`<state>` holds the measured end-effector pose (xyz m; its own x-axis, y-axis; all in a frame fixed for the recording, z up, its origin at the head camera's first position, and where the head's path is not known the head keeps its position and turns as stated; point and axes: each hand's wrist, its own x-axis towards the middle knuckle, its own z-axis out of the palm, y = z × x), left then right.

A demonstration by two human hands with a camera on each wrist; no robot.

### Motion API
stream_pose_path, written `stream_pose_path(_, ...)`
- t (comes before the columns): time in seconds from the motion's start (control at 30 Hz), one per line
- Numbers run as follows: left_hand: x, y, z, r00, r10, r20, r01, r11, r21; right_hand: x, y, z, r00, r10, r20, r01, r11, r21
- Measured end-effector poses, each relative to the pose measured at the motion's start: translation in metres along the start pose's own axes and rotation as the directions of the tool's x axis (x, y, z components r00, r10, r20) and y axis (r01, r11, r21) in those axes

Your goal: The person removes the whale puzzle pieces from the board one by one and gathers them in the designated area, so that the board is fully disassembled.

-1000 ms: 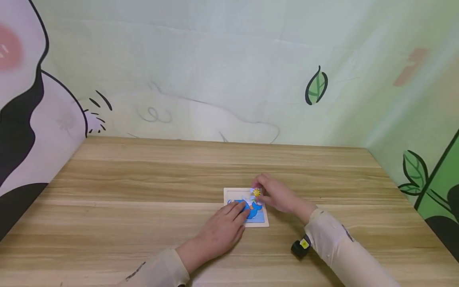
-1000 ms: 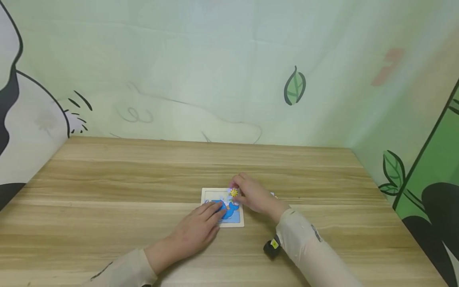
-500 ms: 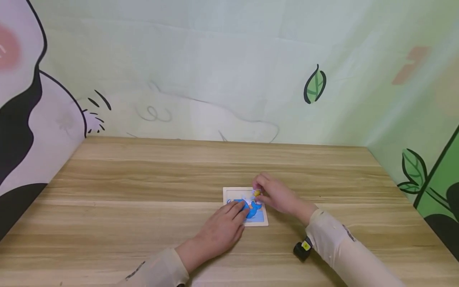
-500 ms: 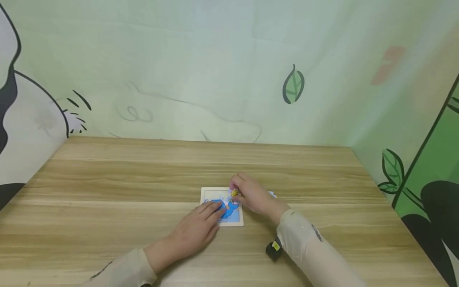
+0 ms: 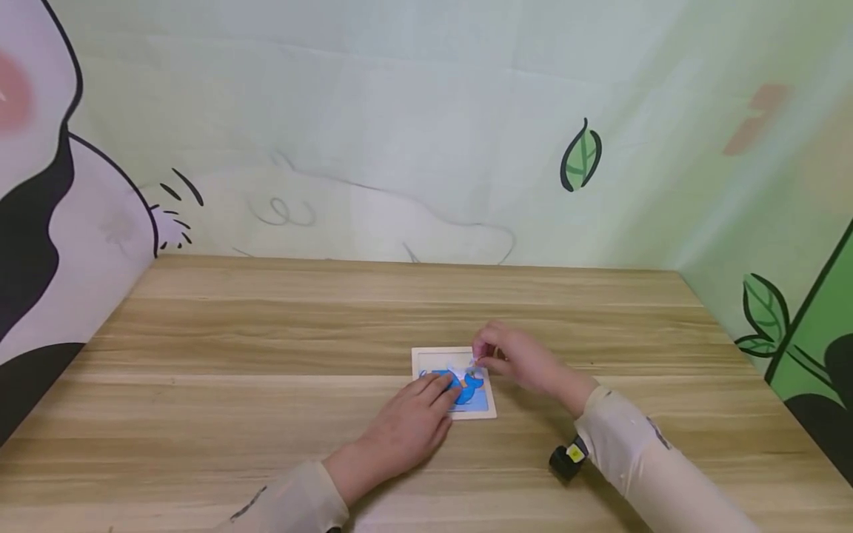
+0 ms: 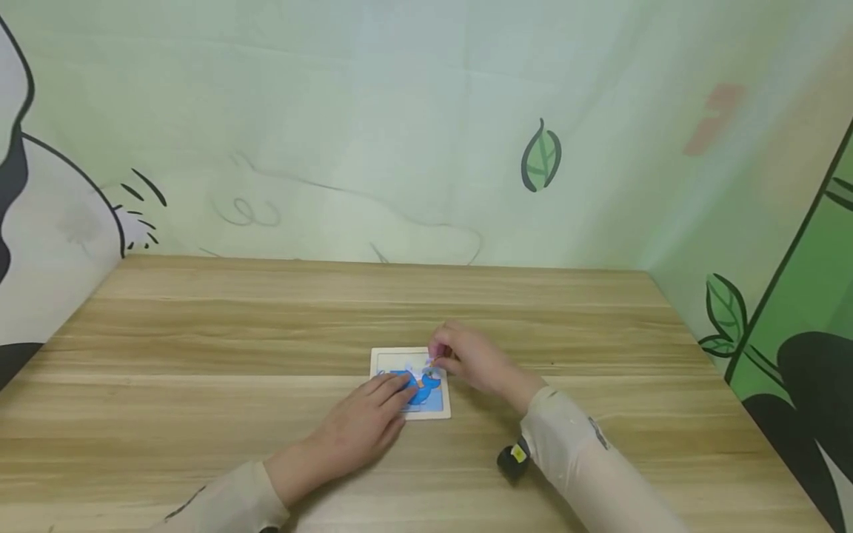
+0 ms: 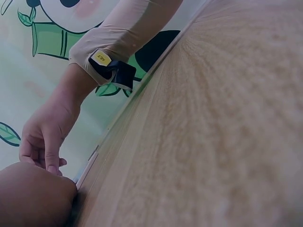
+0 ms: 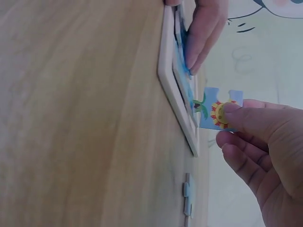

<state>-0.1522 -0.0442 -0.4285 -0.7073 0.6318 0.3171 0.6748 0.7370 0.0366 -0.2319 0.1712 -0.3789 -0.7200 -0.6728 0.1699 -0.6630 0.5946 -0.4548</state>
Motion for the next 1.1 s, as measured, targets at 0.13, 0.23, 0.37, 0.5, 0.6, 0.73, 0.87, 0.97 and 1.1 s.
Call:
stream_pose_path(0.13,0.000,0.000,0.001,0.999,0.017,-0.039,-0.017,1.000,0.001,0.000,0.000,-0.003,0.999,0.045,-0.014,-0.044,0.997,0.070)
stream_pose_path(0.23,-0.001,-0.001,0.002,0.997,0.032,-0.075,-0.031,0.999,0.011,0.000,-0.001,-0.007,0.997,0.072,-0.024,-0.069,0.991,0.112)
stream_pose_path(0.37,-0.002,-0.001,0.003,0.997,0.028,-0.070,-0.027,1.000,0.011,0.001,-0.001,-0.011,0.996,0.084,-0.011,-0.082,0.989,0.121)
stream_pose_path(0.5,-0.002,-0.001,0.004,0.999,0.016,-0.041,-0.016,1.000,-0.002,0.000,0.000,-0.013,0.995,0.100,0.015,-0.101,0.984,0.150)
stream_pose_path(0.6,-0.002,-0.001,0.006,0.999,0.017,-0.042,-0.017,1.000,0.002,-0.001,0.001,-0.016,0.993,0.116,0.028,-0.119,0.977,0.177)
stream_pose_path(0.73,-0.002,-0.001,0.006,0.998,0.024,-0.061,-0.023,1.000,0.011,-0.003,0.002,-0.022,0.990,0.138,0.042,-0.143,0.975,0.170)
stream_pose_path(0.87,-0.003,-0.001,0.005,0.997,0.027,-0.073,-0.026,1.000,0.014,-0.005,0.004,-0.031,0.986,0.154,0.056,-0.162,0.973,0.163)
stream_pose_path(0.97,-0.003,-0.001,0.006,0.997,0.026,-0.071,-0.025,1.000,0.014,-0.007,0.007,-0.038,0.984,0.172,0.055,-0.178,0.970,0.166)
stream_pose_path(1.1,-0.003,-0.001,0.005,0.997,0.028,-0.071,-0.027,1.000,0.015,-0.011,0.010,-0.047,0.982,0.182,0.040,-0.186,0.970,0.154)
